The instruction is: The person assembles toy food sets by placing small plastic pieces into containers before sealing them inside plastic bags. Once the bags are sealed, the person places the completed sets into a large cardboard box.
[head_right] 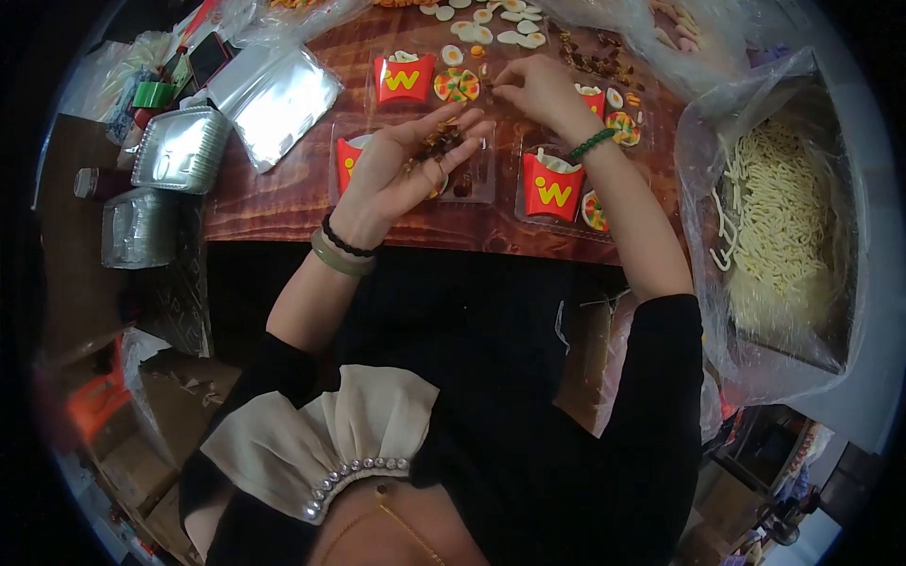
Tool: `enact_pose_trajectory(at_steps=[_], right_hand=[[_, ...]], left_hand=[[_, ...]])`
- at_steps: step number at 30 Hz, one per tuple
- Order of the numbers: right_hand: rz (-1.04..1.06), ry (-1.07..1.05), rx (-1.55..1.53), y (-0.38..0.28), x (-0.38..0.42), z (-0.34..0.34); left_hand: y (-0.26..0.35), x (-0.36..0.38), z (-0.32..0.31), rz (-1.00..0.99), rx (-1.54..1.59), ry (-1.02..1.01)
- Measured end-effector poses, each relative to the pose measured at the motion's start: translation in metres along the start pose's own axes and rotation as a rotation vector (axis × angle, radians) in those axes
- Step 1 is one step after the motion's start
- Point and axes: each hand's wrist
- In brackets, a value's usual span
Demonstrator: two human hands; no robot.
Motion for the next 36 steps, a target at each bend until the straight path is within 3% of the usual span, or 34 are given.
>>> enact_pose_trajectory(at_steps=[2,6,7,8,10,13,17,19,22,23,25,27,30,32,36], right_hand=[[0.092,0.073,0.156,-0.006,0.006,-0.007],[0.023,0.131,-0.072,-0.020,0.015,0.011],[-0.100,-0.005,-0.377,-0.040,0.024,0.026],[-0.105,-0.006,-0.379,-0.047,0.029,0.030],[0.085,-0.149,-0.441,-0.053,0.035,0.036],[0.051,-0.291,-0.279,-0.054,0.042,0.043],[0.079,-0.192,-0.170,-0.061,0.056,0.054],[0.225,-0.074,-0.213,-0.052,0.065,0.050],[0.240,-0.127,-0.117,-0.042,0.076,0.057],[0.231,-0.120,-0.115,-0.040,0.081,0.060],[-0.046,-0.155,-0.499,-0.039,0.090,0.068],[-0.127,-0.117,-0.535,-0.038,0.099,0.075],[-0.020,-0.138,-0.375,-0.035,0.114,0.081],[0.291,-0.166,-0.121,-0.030,0.123,0.083],[0.262,-0.146,-0.109,-0.032,0.141,0.091]], left_hand=[[-0.002,-0.009,0.003,0.030,0.051,-0.051],[-0.004,-0.017,0.004,0.051,0.113,-0.115],[-0.004,-0.018,0.004,0.050,0.114,-0.113],[-0.006,-0.019,0.005,0.049,0.088,-0.141],[-0.010,-0.020,0.003,0.057,0.059,-0.170],[-0.020,-0.021,-0.007,0.020,-0.082,-0.111],[-0.029,-0.022,-0.008,0.026,-0.087,-0.105],[-0.033,-0.025,-0.008,0.024,-0.091,-0.136],[-0.041,-0.027,-0.011,0.050,-0.162,-0.144],[-0.042,-0.027,-0.013,0.081,-0.138,-0.138],[-0.047,-0.025,-0.020,0.121,-0.114,-0.134],[-0.053,-0.023,-0.029,0.223,-0.081,-0.092],[-0.064,-0.024,-0.032,0.290,-0.152,-0.077],[-0.069,-0.022,-0.039,0.289,-0.175,-0.047],[-0.078,-0.024,-0.042,0.342,-0.202,-0.048]])
Point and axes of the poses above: each hand's wrist, its own x-axis away from the middle knuckle, its own z-axis out of the back of the hand, y = z × x, and after that the axes turned 6 degrees about x, right-handed
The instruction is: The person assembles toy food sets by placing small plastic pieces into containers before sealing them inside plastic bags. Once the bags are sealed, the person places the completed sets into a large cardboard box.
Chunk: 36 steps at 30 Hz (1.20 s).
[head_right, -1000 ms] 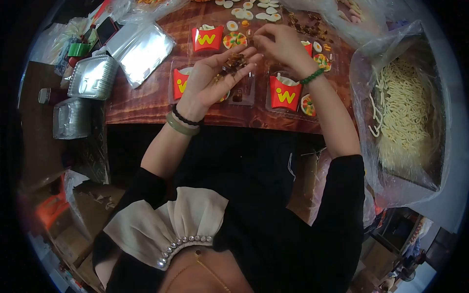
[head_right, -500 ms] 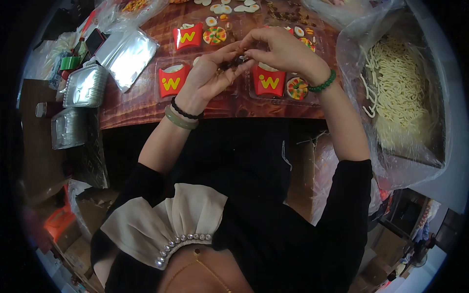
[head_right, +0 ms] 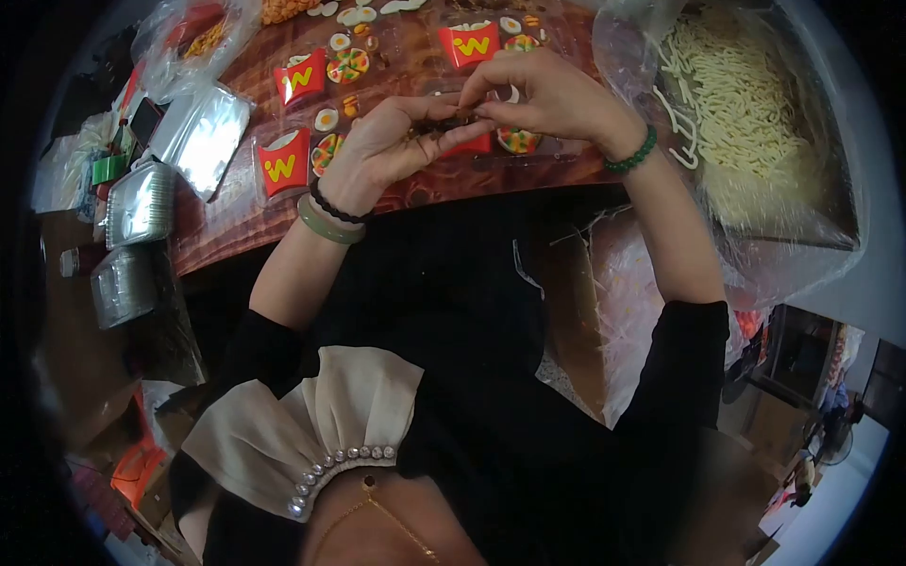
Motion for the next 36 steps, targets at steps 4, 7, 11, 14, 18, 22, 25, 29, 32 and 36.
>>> enact_pose_trajectory(at_steps=[4,7,11,14,18,22,25,29,32,36], right_hand=[[-0.179,0.099,-0.140,0.001,0.035,-0.007],[-0.624,0.349,-0.022,0.007,0.069,-0.012],[-0.450,0.479,0.391,0.021,0.094,-0.052],[-0.220,0.462,0.623,0.023,0.097,-0.065],[-0.269,0.478,0.521,0.023,0.099,-0.068],[-0.592,0.518,0.169,0.021,0.096,-0.063],[-0.517,0.473,0.227,0.029,0.100,-0.063],[-0.449,0.449,0.253,0.029,0.099,-0.063],[-0.481,0.516,0.208,0.029,0.099,-0.070],[-0.302,0.523,0.395,0.033,0.100,-0.073]], left_hand=[[-0.014,-0.008,0.003,0.105,0.067,-0.077],[-0.037,-0.007,0.009,0.158,0.087,-0.081],[-0.059,-0.005,0.015,0.217,0.088,-0.025],[-0.067,-0.010,0.019,0.173,0.054,0.054],[-0.069,-0.012,0.023,0.152,0.049,0.055],[-0.067,-0.011,0.022,0.143,0.025,0.073],[-0.068,-0.012,0.023,0.136,0.027,0.084],[-0.068,-0.012,0.022,0.131,0.033,0.101],[-0.069,-0.014,0.026,0.117,0.055,0.081],[-0.069,-0.013,0.025,0.109,0.107,0.083]])
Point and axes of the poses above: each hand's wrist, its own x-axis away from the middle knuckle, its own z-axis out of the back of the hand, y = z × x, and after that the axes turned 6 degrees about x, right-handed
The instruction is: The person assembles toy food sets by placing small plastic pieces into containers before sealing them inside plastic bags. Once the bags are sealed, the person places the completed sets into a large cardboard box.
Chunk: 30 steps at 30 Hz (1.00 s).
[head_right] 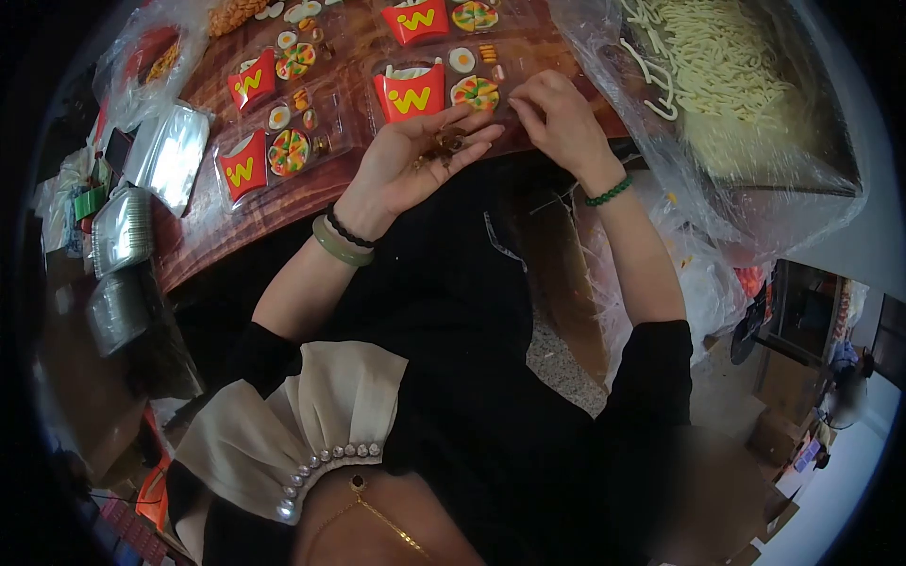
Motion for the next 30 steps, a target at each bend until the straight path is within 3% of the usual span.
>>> enact_pose_trajectory(at_steps=[2,6,8,11,15,17,18,20,21,23,30], right_hand=[[-0.252,-0.035,-0.154,-0.011,-0.006,0.011],[-0.140,-0.068,-0.370,-0.034,-0.017,0.027],[-0.009,-0.171,-0.422,-0.042,-0.021,0.031],[-0.158,-0.239,-0.523,-0.050,-0.025,0.036],[-0.294,-0.264,-0.501,-0.056,-0.029,0.040],[-0.308,-0.144,-0.637,-0.063,-0.033,0.043],[-0.307,-0.144,-0.636,-0.063,-0.034,0.041],[-0.189,-0.095,-0.448,-0.063,-0.035,0.035],[-0.188,-0.095,-0.447,-0.064,-0.035,0.033],[-0.130,-0.087,-0.410,-0.068,-0.035,0.031],[-0.075,0.007,-0.311,-0.061,-0.039,0.020]], left_hand=[[0.001,0.000,-0.003,0.012,0.087,-0.076],[0.006,-0.005,-0.001,-0.005,0.041,-0.173],[0.009,-0.015,0.010,0.079,0.224,-0.415],[0.007,-0.005,-0.013,-0.080,0.042,-0.254],[0.012,-0.007,-0.012,-0.048,0.090,-0.306],[0.012,-0.005,-0.018,-0.060,0.144,-0.268],[0.013,-0.008,-0.013,-0.061,0.145,-0.269],[0.016,-0.016,-0.001,0.039,0.286,-0.498],[0.016,-0.016,-0.004,0.039,0.286,-0.499],[0.014,-0.015,-0.009,-0.116,0.162,-0.306],[0.018,-0.019,-0.015,-0.137,0.119,-0.290]])
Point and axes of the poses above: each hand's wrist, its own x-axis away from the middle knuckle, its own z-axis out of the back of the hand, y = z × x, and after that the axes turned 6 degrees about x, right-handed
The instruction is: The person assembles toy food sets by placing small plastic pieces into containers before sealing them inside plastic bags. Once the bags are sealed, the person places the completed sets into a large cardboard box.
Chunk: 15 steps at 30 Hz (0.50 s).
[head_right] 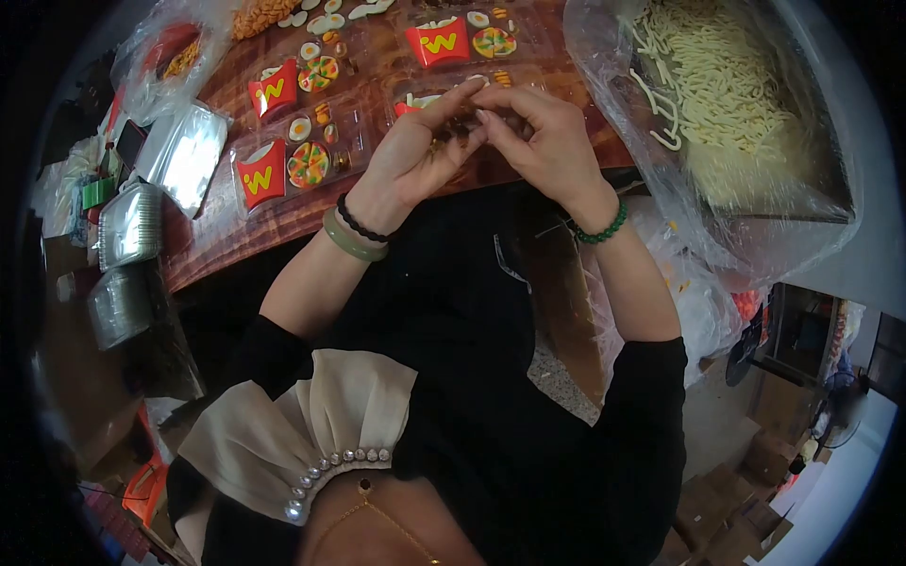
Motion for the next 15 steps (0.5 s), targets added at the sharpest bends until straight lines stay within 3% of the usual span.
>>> enact_pose_trajectory(at_steps=[2,5,9,11,15], right_hand=[[-0.217,0.032,-0.226,0.011,0.000,0.000],[-0.305,0.031,-0.303,0.011,-0.004,0.002],[-0.273,0.019,-0.207,0.011,-0.004,0.004],[-0.119,0.025,-0.085,0.007,-0.005,0.005],[-0.213,0.115,-0.255,0.030,-0.019,0.007]], left_hand=[[0.000,0.004,-0.011,-0.030,-0.098,0.133],[-0.002,-0.001,-0.013,-0.031,-0.205,0.196],[-0.004,-0.007,-0.016,-0.045,-0.152,0.305],[-0.004,-0.012,-0.013,-0.055,-0.149,0.358],[0.002,-0.015,-0.016,-0.073,-0.131,0.287]])
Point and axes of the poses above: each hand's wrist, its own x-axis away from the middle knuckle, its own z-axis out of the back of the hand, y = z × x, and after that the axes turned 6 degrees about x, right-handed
